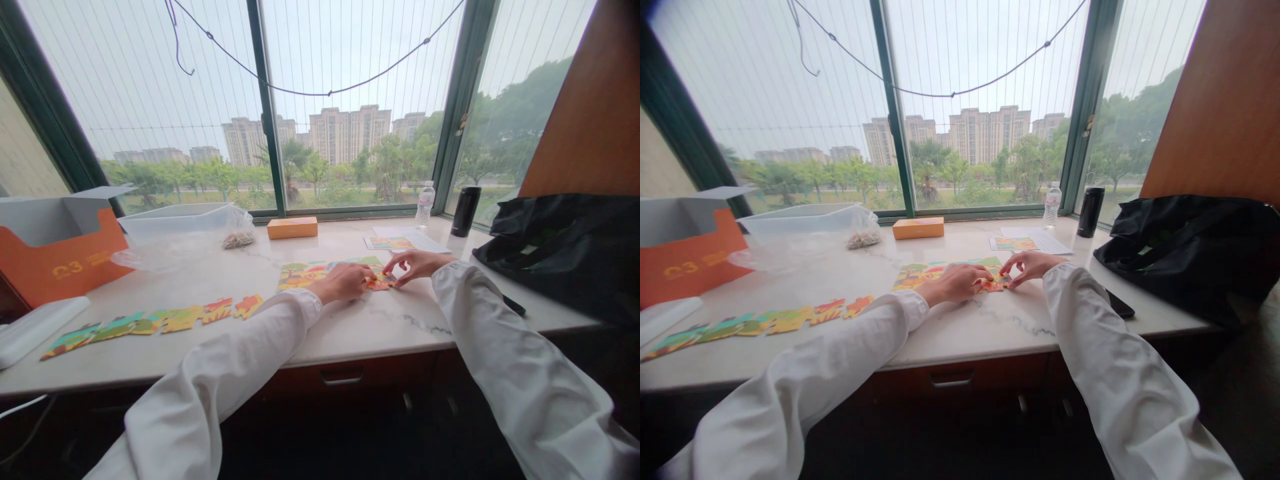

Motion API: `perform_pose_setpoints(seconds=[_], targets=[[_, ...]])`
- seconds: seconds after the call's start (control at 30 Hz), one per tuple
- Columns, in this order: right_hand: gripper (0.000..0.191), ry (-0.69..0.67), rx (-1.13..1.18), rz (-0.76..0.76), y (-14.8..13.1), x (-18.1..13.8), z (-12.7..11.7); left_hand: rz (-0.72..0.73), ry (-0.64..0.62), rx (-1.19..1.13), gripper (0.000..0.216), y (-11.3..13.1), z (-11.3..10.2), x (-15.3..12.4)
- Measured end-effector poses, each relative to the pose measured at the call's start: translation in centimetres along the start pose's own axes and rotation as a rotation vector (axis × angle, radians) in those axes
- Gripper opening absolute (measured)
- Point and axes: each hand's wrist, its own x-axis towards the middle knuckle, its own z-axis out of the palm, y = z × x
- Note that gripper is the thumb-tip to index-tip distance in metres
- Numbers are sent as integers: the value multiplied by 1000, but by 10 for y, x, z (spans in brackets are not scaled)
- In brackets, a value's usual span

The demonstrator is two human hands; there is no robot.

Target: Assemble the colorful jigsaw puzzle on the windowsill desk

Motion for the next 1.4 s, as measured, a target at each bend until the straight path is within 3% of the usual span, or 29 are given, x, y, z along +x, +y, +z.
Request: perform_pose_setpoints(seconds=[0.3, 0.5, 0.67, 0.87, 1.1, 1.4], targets=[[56, -8, -13, -17, 0, -2, 1, 11, -2, 28, 48, 2, 1, 0], [51, 120, -45, -76, 2, 1, 0, -7, -21, 19, 50, 2, 0, -1], [49, 63, -26, -69, 3, 4, 5, -2, -23, 19, 50, 3, 0, -1], [52, 172, -52, -45, 4, 2, 3, 4, -10, 29, 45, 3, 2, -2], [63, -24, -76, 138, 8, 1, 1, 19, -1, 42, 44, 6, -1, -8], [60, -66, -16, 167, 12, 4, 7, 3, 20, 49, 42, 3, 3, -7]])
